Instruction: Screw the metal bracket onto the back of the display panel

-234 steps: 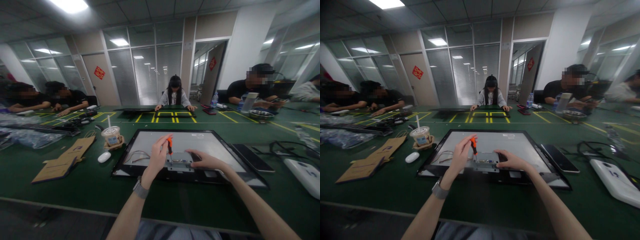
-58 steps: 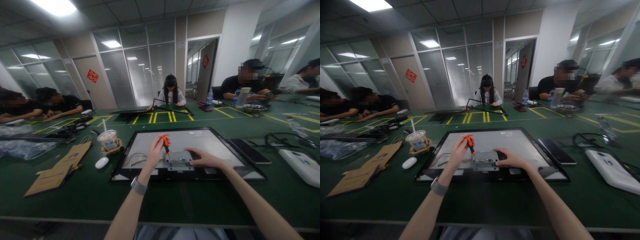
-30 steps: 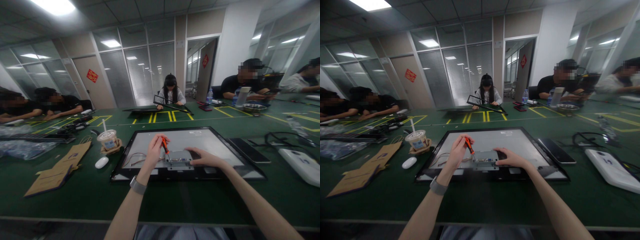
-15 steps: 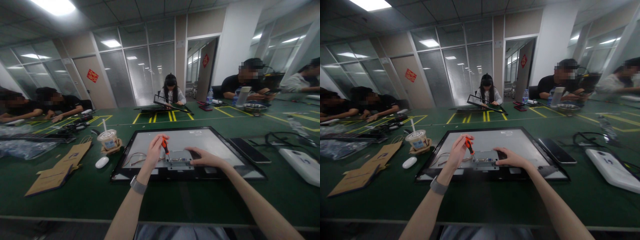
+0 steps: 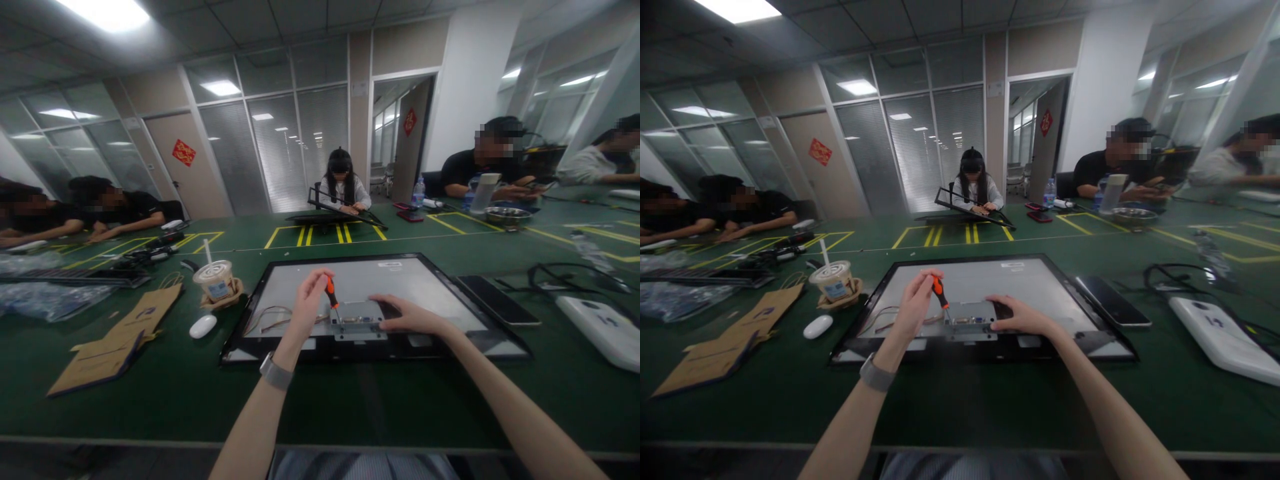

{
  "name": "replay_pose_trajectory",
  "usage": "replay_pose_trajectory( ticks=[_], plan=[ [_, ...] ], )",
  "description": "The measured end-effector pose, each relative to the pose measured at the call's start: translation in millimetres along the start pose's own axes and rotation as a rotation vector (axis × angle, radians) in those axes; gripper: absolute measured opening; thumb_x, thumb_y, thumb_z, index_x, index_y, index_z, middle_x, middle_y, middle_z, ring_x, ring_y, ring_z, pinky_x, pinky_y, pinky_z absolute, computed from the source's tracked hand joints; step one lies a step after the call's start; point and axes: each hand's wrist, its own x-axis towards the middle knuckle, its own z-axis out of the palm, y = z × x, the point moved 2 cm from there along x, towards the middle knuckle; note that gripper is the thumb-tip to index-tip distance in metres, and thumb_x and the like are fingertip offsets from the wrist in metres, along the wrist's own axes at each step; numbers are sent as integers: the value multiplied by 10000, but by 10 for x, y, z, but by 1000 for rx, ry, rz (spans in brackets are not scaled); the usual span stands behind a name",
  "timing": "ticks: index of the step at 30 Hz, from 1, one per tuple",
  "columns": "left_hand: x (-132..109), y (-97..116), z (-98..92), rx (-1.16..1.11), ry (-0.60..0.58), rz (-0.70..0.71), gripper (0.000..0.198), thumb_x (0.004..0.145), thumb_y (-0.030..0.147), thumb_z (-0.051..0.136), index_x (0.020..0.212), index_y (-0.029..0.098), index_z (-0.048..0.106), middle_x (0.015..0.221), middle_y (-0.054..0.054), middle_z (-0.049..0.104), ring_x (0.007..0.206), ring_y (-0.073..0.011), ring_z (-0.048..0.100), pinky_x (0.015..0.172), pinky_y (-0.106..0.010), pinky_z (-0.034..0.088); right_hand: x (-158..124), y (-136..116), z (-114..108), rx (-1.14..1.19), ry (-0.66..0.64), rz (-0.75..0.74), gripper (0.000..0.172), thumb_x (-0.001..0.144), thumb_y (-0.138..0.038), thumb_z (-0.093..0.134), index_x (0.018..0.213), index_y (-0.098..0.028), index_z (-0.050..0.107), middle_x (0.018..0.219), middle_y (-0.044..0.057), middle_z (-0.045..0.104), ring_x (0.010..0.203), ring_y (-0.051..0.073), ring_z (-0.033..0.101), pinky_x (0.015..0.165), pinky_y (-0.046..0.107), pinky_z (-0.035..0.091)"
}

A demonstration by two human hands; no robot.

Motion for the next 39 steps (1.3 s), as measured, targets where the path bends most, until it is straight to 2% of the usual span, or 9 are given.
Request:
replay_pose_trajectory(
  ticks=[4,10,16,20,23,29,33,36,39],
  plan=[
    [-11,-11,-12,80,-2,12,171,793,329,667,877,180,658,804,-8,586,714,-110,538,701,-227,436,1,-1,0,-4,6,-6,812,724,-606,639,1409,-235,409,1457,87,418,1317,296,390,1109,440,294],
    [-15,50,40,-174,-75,-76,256,852,361,572,975,152,654,908,-80,650,888,-186,596,835,-316,457,14,32,2,-5,2,-20,826,727,-603,636,1413,-205,405,1465,102,408,1328,300,376,1116,429,283],
    [-6,33,-19,94,1,51,185,816,355,647,807,177,699,831,-28,584,735,-117,535,694,-225,437,20,45,10,5,6,-18,831,715,-606,640,1416,-227,403,1462,93,417,1322,314,381,1106,449,290],
    [-2,9,-3,-25,-12,-2,266,856,405,584,941,171,676,785,-35,615,747,-140,576,723,-257,459,28,62,15,-4,10,-29,830,713,-617,634,1414,-234,408,1458,88,424,1321,320,381,1105,453,287],
    [-4,8,25,-143,-9,-40,260,863,423,562,889,178,644,829,-46,641,818,-162,607,772,-284,471,34,78,17,-3,10,-41,831,716,-620,632,1416,-233,404,1453,88,428,1321,312,382,1106,445,288],
    [-3,-5,-29,113,42,58,179,815,361,650,804,183,664,813,-14,572,752,-118,528,701,-217,432,18,54,7,-6,-1,-18,828,720,-619,631,1421,-248,392,1467,82,410,1317,312,386,1103,448,294],
    [-2,-34,-20,-6,-3,-7,234,865,385,572,980,191,638,818,-27,616,761,-136,561,734,-253,454,-5,-7,-4,-2,-6,-8,835,730,-624,619,1421,-213,394,1454,100,419,1314,308,388,1099,431,303],
    [-7,-25,7,-72,-1,-28,231,871,390,554,935,187,644,914,-61,643,839,-158,580,800,-283,459,-11,-28,-6,-3,-6,-16,831,730,-626,618,1419,-218,399,1448,100,427,1313,313,389,1097,438,306],
    [-10,3,10,36,32,23,199,825,378,617,839,189,678,957,-57,611,865,-161,557,783,-257,456,-6,-18,-6,-1,-5,-18,823,722,-629,622,1419,-253,398,1455,84,422,1317,319,384,1099,463,298]
  ],
)
